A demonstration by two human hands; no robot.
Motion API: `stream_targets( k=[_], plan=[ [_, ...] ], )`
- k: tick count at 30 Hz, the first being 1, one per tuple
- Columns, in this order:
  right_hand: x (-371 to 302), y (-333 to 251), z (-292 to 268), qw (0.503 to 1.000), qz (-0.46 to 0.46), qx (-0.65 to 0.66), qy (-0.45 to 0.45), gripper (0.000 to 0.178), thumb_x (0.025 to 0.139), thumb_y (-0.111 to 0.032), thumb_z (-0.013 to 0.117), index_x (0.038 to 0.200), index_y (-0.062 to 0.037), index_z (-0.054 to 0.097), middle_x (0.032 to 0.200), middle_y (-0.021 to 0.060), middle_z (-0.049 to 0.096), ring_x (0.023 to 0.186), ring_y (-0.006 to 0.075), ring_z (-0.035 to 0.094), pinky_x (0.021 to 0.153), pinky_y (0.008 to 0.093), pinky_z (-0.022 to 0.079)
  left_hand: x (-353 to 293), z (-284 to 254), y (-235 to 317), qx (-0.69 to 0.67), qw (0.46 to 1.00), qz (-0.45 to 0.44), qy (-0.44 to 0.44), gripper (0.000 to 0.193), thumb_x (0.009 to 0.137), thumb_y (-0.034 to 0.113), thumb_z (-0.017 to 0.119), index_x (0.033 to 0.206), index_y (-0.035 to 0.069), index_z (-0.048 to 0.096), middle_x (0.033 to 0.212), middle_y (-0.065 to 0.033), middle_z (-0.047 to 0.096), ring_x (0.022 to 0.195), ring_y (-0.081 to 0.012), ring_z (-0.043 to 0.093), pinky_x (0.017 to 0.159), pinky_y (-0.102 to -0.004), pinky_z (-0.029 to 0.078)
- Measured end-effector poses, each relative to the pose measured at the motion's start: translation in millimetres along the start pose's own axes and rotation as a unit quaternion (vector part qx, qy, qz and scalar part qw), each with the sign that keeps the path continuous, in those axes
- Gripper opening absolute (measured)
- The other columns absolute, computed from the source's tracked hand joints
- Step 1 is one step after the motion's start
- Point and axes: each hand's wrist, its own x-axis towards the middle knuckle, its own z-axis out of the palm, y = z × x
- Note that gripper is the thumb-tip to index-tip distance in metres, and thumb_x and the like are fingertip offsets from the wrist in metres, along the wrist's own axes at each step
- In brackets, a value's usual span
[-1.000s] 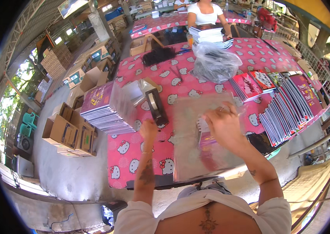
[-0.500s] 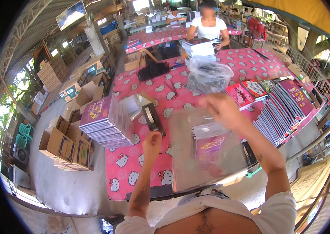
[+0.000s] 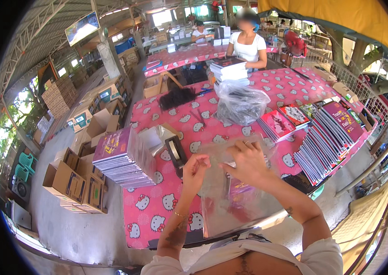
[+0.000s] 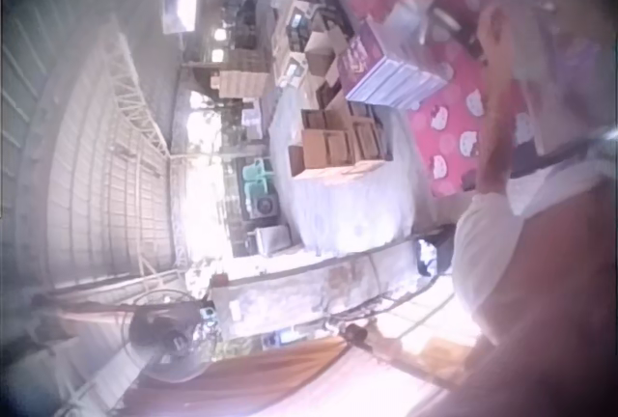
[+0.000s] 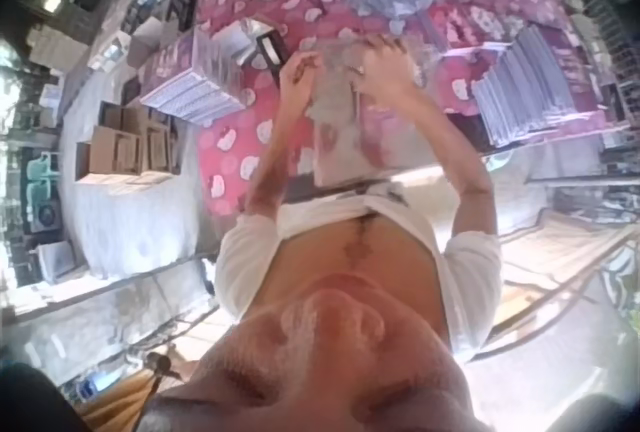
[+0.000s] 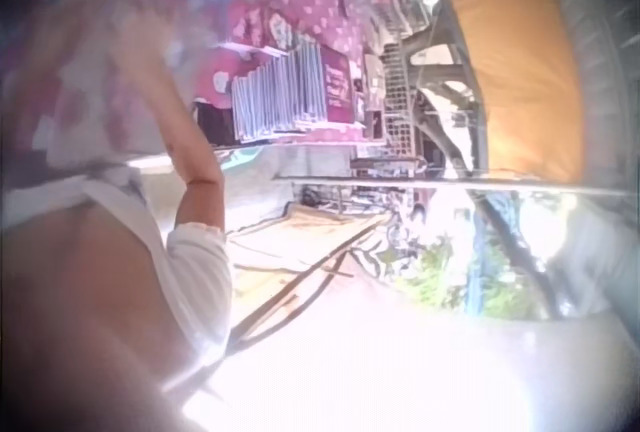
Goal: The person places individual notebooks into clear plastic bags, folds the bag edges, and secures them with tape before stacking them onto piles.
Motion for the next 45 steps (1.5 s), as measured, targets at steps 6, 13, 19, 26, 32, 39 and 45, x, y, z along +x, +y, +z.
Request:
stream_targets(
  k=[6, 13, 19, 26, 32, 39, 45],
  plan=[
    [-8, 6, 3, 0.996, 0.000, 0.076, -0.038, 0.022, 0.080, -0.030, 0.071, 0.098, -0.0172, 0.072, 0.084, 0.0041, 0.068, 0.084, 0.0241, 0.066, 0.083, 0.0439, 0.044, 4, 8, 1, -0.008, 0.998, 0.006, -0.063, 0.014, 0.095, 0.006, 0.062, 0.109, 0.003, 0.062, 0.093, 0.0016, 0.058, 0.086, -0.0060, 0.055, 0.083, -0.0253, 0.050],
    [-11, 7, -11, 0.990, -0.030, 0.113, -0.073, 0.018, 0.079, -0.026, 0.072, 0.096, -0.0184, 0.074, 0.094, 0.0030, 0.069, 0.091, 0.0239, 0.067, 0.086, 0.0449, 0.044, 39, 6, 6, 0.205, 0.950, 0.141, -0.188, 0.026, 0.084, 0.008, 0.074, 0.110, 0.008, 0.071, 0.096, -0.0033, 0.056, 0.093, -0.0147, 0.054, 0.078, -0.0280, 0.045],
    [-39, 49, -53, 0.972, -0.014, 0.209, 0.108, 0.035, 0.073, -0.026, 0.081, 0.103, -0.0159, 0.067, 0.116, 0.0072, 0.060, 0.115, 0.0254, 0.055, 0.089, 0.0448, 0.044, 39, -1, 29, 0.236, 0.943, 0.136, -0.189, 0.015, 0.084, 0.007, 0.073, 0.098, 0.011, 0.076, 0.130, -0.0095, 0.051, 0.119, -0.0227, 0.049, 0.094, -0.0343, 0.045],
    [-94, 130, 27, 0.976, -0.018, 0.204, -0.080, 0.054, 0.068, -0.032, 0.086, 0.113, -0.0104, 0.064, 0.125, 0.0087, 0.054, 0.114, 0.0266, 0.052, 0.100, 0.0430, 0.037, 50, 52, 18, 0.311, 0.912, 0.211, -0.166, 0.014, 0.082, 0.017, 0.073, 0.094, 0.021, 0.078, 0.138, -0.0087, 0.047, 0.127, -0.0304, 0.041, 0.104, -0.0448, 0.034],
    [-82, 140, 35, 0.961, -0.145, 0.183, -0.147, 0.057, 0.070, -0.031, 0.082, 0.122, -0.0146, 0.065, 0.145, 0.0052, 0.047, 0.137, 0.0272, 0.037, 0.109, 0.0468, 0.028, 60, 84, -11, 0.356, 0.875, 0.246, -0.218, 0.017, 0.076, 0.025, 0.078, 0.091, 0.019, 0.079, 0.146, -0.0122, 0.043, 0.136, -0.0369, 0.033, 0.110, -0.0498, 0.027],
    [-79, 149, 40, 0.945, -0.136, 0.212, -0.210, 0.049, 0.071, -0.031, 0.080, 0.118, -0.0199, 0.068, 0.154, 0.0033, 0.038, 0.142, 0.0282, 0.030, 0.109, 0.0536, 0.025, 66, 78, -41, 0.322, 0.899, 0.240, -0.175, 0.018, 0.074, 0.018, 0.075, 0.091, 0.022, 0.079, 0.146, -0.0125, 0.043, 0.135, -0.0375, 0.034, 0.111, -0.0545, 0.024],
    [-66, 143, 31, 0.937, -0.144, 0.221, -0.231, 0.060, 0.076, -0.042, 0.076, 0.132, -0.0275, 0.060, 0.157, 0.0045, 0.034, 0.142, 0.0308, 0.029, 0.109, 0.0563, 0.023, 55, 22, 28, 0.199, 0.967, 0.039, -0.155, 0.017, 0.082, 0.016, 0.075, 0.100, 0.017, 0.077, 0.145, -0.0119, 0.046, 0.134, -0.0294, 0.038, 0.108, -0.0425, 0.032]
  ],
)
